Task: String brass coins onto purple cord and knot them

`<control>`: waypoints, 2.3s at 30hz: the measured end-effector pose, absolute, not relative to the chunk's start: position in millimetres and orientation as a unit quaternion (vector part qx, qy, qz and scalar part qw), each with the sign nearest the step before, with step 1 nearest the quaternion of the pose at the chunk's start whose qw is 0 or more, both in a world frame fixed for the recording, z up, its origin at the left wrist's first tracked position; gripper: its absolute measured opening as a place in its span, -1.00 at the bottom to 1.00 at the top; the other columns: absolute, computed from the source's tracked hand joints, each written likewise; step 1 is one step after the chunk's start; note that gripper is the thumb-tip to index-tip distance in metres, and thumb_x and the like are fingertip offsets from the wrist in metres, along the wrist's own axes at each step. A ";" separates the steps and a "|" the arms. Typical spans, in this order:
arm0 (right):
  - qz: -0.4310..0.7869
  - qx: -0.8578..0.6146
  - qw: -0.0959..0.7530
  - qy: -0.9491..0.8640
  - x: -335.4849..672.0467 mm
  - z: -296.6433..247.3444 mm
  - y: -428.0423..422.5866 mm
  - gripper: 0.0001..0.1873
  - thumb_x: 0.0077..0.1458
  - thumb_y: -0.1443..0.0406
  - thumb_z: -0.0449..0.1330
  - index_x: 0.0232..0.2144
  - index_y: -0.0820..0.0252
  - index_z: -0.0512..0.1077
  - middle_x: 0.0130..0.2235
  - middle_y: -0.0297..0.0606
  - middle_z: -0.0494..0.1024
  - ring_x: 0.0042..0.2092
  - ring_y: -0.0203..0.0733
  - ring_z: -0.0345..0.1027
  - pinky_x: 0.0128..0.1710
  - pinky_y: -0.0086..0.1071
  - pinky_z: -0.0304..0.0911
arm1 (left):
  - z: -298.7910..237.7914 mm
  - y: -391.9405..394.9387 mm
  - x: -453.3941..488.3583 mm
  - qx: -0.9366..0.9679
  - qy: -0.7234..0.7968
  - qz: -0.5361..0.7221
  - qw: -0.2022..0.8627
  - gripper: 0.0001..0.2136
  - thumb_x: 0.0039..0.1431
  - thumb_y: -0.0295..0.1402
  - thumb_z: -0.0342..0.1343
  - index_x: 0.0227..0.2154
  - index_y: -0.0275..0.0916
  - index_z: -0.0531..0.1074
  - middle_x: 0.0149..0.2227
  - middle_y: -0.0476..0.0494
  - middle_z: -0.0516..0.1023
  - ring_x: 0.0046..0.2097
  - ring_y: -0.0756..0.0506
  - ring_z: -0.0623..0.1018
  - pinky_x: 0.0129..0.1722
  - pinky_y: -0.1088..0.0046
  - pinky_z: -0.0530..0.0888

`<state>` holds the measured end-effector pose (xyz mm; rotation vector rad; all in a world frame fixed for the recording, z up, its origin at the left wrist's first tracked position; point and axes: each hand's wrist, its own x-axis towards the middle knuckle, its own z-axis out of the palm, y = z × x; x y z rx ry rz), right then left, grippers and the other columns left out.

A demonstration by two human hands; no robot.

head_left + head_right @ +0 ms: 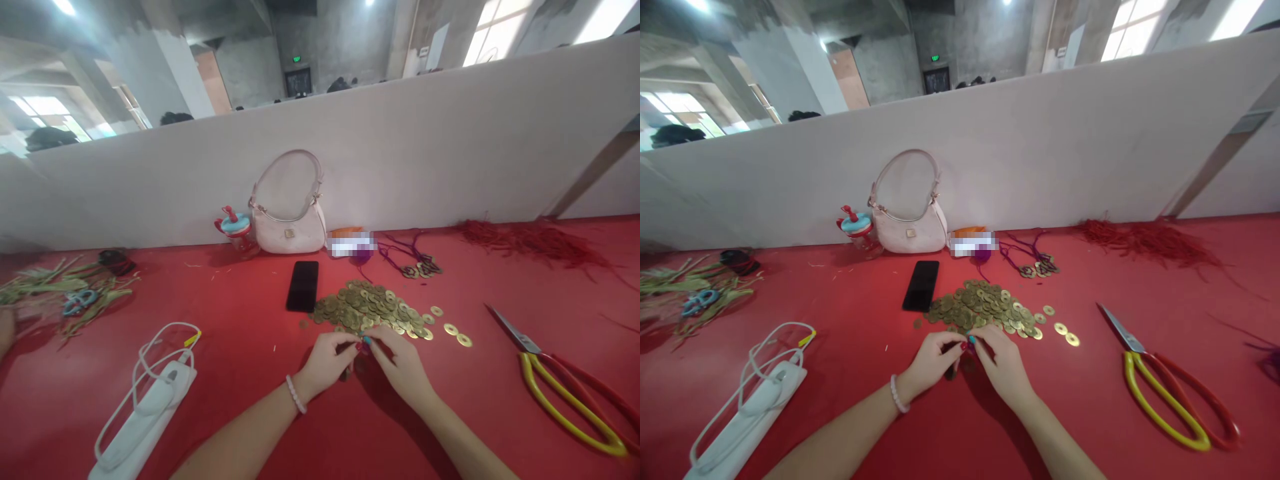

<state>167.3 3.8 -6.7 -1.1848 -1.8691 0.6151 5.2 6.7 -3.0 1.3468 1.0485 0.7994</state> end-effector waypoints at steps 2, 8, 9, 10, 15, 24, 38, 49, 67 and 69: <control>0.250 -0.477 0.410 -0.736 167.0 -7.1 4.2 -0.81 0.13 0.28 -0.03 -0.35 0.16 0.38 -0.37 -0.23 0.46 -0.30 -0.19 0.35 -0.29 -0.33 0.29 | -1.1 6.7 5.2 0.581 0.454 0.340 0.584 -0.74 0.06 -0.25 0.03 -0.34 -0.37 0.46 -0.71 0.08 0.27 -0.71 0.11 0.25 -0.71 0.63 0.22; 0.254 -0.486 0.409 -0.729 166.0 -7.3 5.2 -0.80 0.13 0.27 -0.03 -0.38 0.16 0.38 -0.38 -0.23 0.46 -0.30 -0.18 0.35 -0.28 -0.30 0.29 | -0.3 4.9 4.3 0.606 0.452 0.330 0.565 -0.74 0.08 -0.27 0.01 -0.33 -0.35 0.49 -0.70 0.06 0.28 -0.70 0.11 0.26 -0.70 0.65 0.22; 0.253 -0.485 0.409 -0.730 165.9 -7.3 5.2 -0.80 0.13 0.26 -0.02 -0.38 0.16 0.38 -0.38 -0.23 0.46 -0.31 -0.18 0.35 -0.29 -0.30 0.29 | -0.3 4.6 4.2 0.613 0.453 0.327 0.558 -0.74 0.08 -0.28 0.01 -0.33 -0.35 0.49 -0.70 0.05 0.29 -0.70 0.11 0.26 -0.70 0.65 0.22; 0.250 -0.485 0.410 -0.731 165.8 -7.4 5.3 -0.81 0.13 0.26 -0.02 -0.38 0.16 0.38 -0.38 -0.23 0.46 -0.31 -0.18 0.35 -0.29 -0.30 0.29 | -0.1 4.3 4.1 0.622 0.455 0.324 0.549 -0.75 0.08 -0.28 0.01 -0.33 -0.34 0.50 -0.69 0.04 0.30 -0.70 0.11 0.26 -0.70 0.64 0.22; 0.226 -0.493 0.422 -0.726 166.6 -8.2 6.3 -0.80 0.12 0.25 -0.01 -0.38 0.16 0.40 -0.37 -0.21 0.48 -0.30 -0.16 0.35 -0.29 -0.29 0.29 | 2.1 3.7 3.3 0.691 0.448 0.328 0.463 -0.80 0.08 -0.35 0.02 -0.36 -0.29 0.52 -0.51 -0.10 0.49 -0.62 0.08 0.35 -0.60 0.61 0.31; 0.206 -0.496 0.424 -0.729 168.3 -9.3 8.7 -0.82 0.09 0.28 0.02 -0.42 0.16 0.42 -0.38 -0.21 0.48 -0.29 -0.15 0.33 -0.27 -0.26 0.27 | 3.8 3.3 1.6 0.744 0.377 0.371 0.408 -0.84 0.10 -0.40 0.03 -0.37 -0.25 0.53 -0.35 -0.16 0.57 -0.29 -0.05 0.50 -0.22 0.47 0.39; 0.153 -0.491 0.477 -0.713 167.3 -7.3 -0.8 -0.81 0.06 0.30 0.01 -0.22 0.16 0.21 -0.14 -0.11 0.32 -0.06 -0.06 0.20 -0.09 -0.12 0.17 | -2.0 5.8 4.0 0.673 0.442 0.417 0.422 -0.89 -0.06 -0.51 0.05 -0.46 -0.34 0.46 -0.50 -0.06 0.35 -0.52 0.06 0.30 -0.56 0.60 0.22; 0.107 -0.433 0.389 -0.806 167.0 -1.3 -5.9 -0.87 0.05 0.38 0.01 -0.35 0.12 0.33 -0.11 -0.16 0.31 -0.04 -0.05 0.16 -0.09 -0.11 0.13 | -1.8 6.8 3.7 0.668 0.438 0.436 0.415 -0.91 -0.05 -0.53 0.03 -0.47 -0.31 0.42 -0.49 -0.06 0.37 -0.45 0.02 0.36 -0.45 0.56 0.31; 0.117 -0.441 0.394 -0.798 166.1 -5.4 -2.3 -0.81 0.04 0.43 -0.01 -0.26 0.13 0.25 -0.10 -0.14 0.28 -0.03 -0.07 0.14 -0.09 -0.13 0.17 | -5.3 7.5 4.2 0.652 0.448 0.433 0.432 -0.90 -0.06 -0.51 0.03 -0.45 -0.30 0.42 -0.48 -0.05 0.38 -0.46 0.03 0.38 -0.48 0.57 0.32; 0.119 -0.446 0.393 -0.795 166.2 -5.4 -1.5 -0.75 0.03 0.43 0.01 -0.19 0.12 0.23 -0.10 -0.13 0.28 -0.03 -0.07 0.15 -0.09 -0.12 0.17 | -4.6 7.1 4.2 0.651 0.448 0.429 0.438 -0.90 -0.06 -0.50 0.03 -0.45 -0.30 0.43 -0.49 -0.05 0.39 -0.46 0.03 0.38 -0.49 0.57 0.33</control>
